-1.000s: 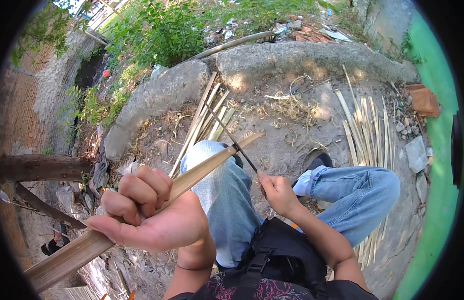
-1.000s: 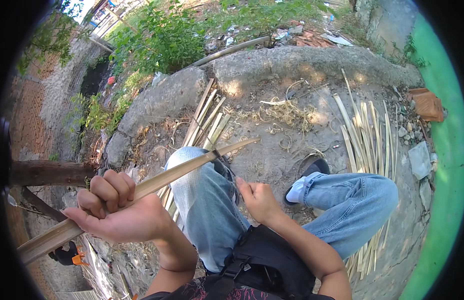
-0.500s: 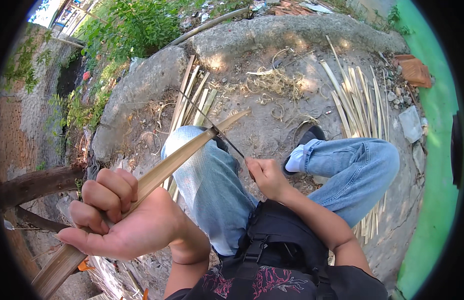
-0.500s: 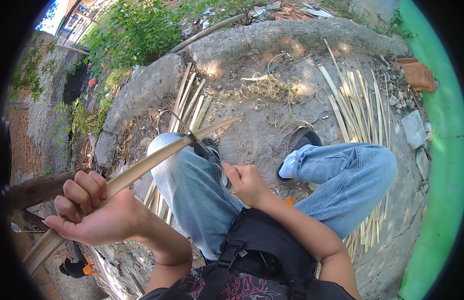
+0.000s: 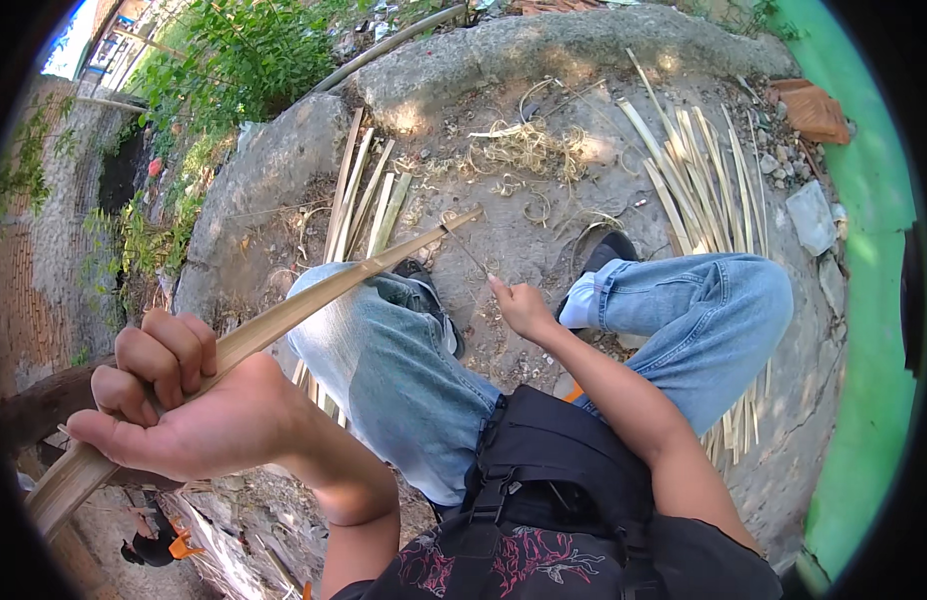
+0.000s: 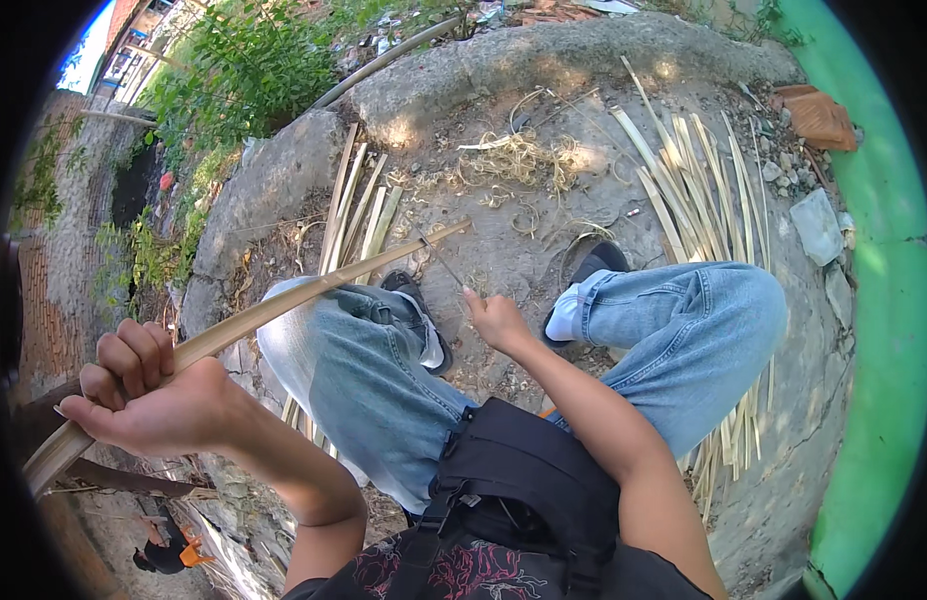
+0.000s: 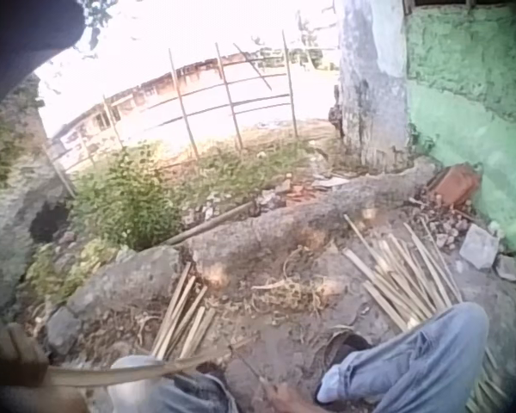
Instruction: The person strips layers from a length of bamboo using a knife.
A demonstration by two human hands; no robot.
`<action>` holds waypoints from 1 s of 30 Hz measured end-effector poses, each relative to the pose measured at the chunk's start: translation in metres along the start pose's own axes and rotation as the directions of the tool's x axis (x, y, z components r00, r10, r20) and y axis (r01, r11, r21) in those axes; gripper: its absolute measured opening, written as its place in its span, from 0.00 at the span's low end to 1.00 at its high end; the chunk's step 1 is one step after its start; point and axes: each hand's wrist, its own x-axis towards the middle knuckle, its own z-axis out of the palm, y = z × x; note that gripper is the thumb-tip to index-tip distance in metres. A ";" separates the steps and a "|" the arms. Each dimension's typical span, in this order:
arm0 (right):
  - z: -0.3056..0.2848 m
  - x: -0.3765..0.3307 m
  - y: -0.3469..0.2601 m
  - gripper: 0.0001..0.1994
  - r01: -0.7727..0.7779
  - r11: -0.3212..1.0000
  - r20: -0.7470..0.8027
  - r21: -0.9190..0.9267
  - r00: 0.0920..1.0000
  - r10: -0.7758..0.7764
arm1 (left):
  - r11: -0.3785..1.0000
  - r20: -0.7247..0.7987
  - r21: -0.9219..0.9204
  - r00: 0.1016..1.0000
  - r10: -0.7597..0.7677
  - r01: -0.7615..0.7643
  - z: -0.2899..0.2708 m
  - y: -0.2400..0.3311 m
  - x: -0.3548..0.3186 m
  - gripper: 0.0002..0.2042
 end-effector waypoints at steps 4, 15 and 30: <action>0.010 0.012 0.008 0.35 0.037 0.997 -0.027 0.065 0.999 -0.035 | 0.999 0.099 -0.029 0.995 -0.022 0.025 -0.004 -0.015 0.023 0.23; 0.023 0.071 0.049 0.34 0.066 0.990 -0.004 -0.125 0.998 -0.067 | 0.998 0.128 -0.020 0.990 -0.050 0.053 -0.039 -0.041 0.057 0.23; 0.023 0.072 0.055 0.33 0.079 0.975 -0.125 -0.208 0.986 -0.107 | 0.998 0.039 -0.059 0.999 0.004 -0.001 -0.051 -0.059 0.062 0.20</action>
